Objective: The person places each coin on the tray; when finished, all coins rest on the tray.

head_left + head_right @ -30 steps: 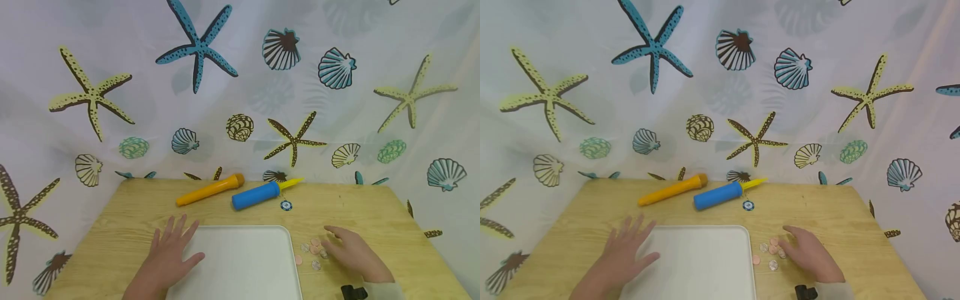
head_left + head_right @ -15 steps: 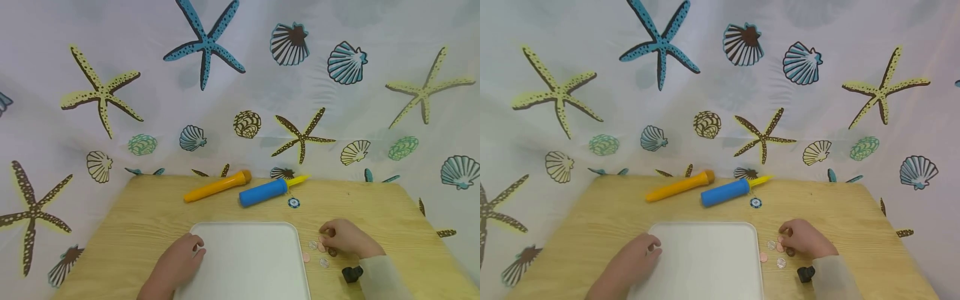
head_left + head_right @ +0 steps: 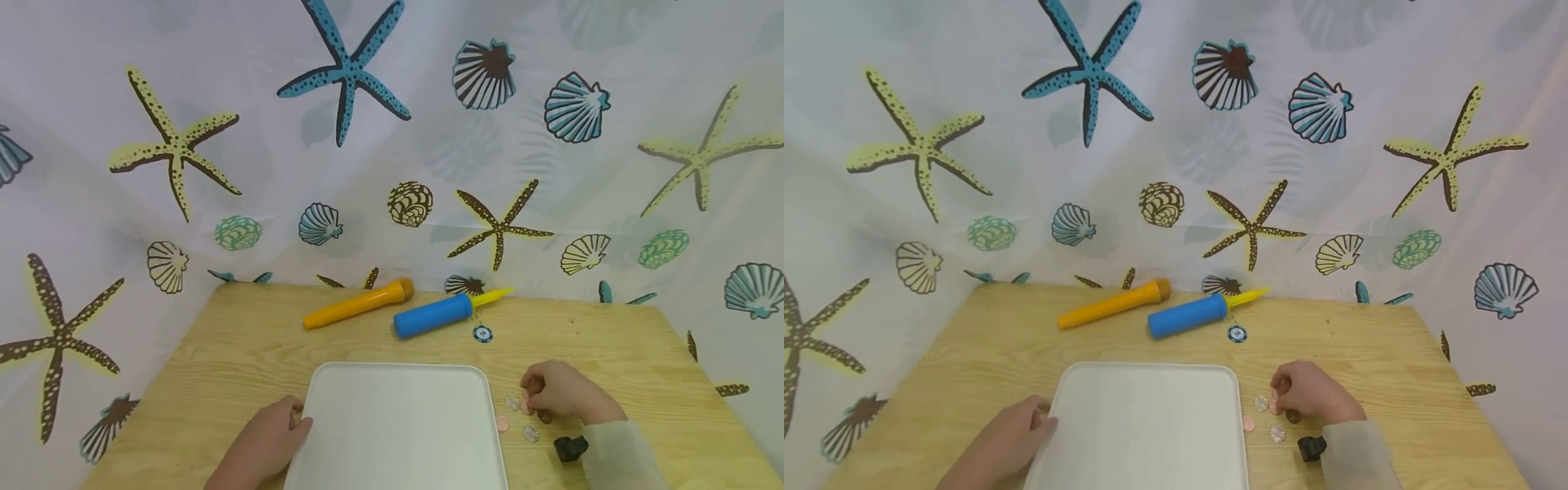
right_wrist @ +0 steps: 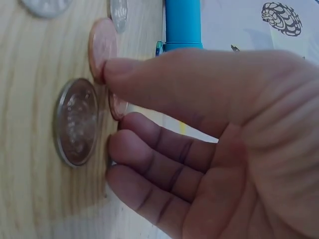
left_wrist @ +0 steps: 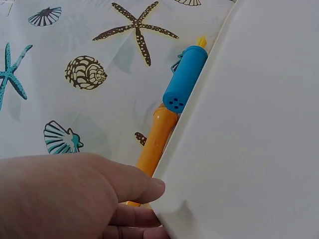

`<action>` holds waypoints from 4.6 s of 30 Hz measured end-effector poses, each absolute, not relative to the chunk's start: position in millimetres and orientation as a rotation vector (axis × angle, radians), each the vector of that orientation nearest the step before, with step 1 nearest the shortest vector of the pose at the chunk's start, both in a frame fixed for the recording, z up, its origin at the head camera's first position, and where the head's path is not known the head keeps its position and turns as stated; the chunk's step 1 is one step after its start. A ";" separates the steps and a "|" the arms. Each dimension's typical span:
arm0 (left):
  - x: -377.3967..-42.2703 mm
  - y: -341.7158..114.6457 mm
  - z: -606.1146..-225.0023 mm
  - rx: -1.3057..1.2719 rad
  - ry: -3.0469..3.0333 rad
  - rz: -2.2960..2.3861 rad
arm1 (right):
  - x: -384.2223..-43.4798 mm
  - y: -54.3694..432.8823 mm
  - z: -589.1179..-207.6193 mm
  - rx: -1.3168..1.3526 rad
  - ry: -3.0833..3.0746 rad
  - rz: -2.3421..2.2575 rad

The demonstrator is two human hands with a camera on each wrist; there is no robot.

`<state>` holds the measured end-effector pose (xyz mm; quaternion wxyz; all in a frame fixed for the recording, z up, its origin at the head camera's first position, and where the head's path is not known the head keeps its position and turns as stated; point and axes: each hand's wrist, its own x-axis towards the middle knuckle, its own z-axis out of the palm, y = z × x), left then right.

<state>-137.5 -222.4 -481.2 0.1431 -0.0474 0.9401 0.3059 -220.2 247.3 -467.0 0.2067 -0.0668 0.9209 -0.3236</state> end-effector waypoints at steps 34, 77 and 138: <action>-132.0 -231.2 -493.7 -0.081 2.772 1.037 | -234.7 250.1 -466.4 -0.237 2.583 -0.698; -141.4 -244.4 -510.8 -0.168 2.673 1.160 | -211.6 130.6 -494.3 -0.144 2.337 -1.475; -138.5 -240.4 -509.4 -0.190 2.703 1.188 | -219.3 240.9 -463.0 -0.168 2.503 -1.075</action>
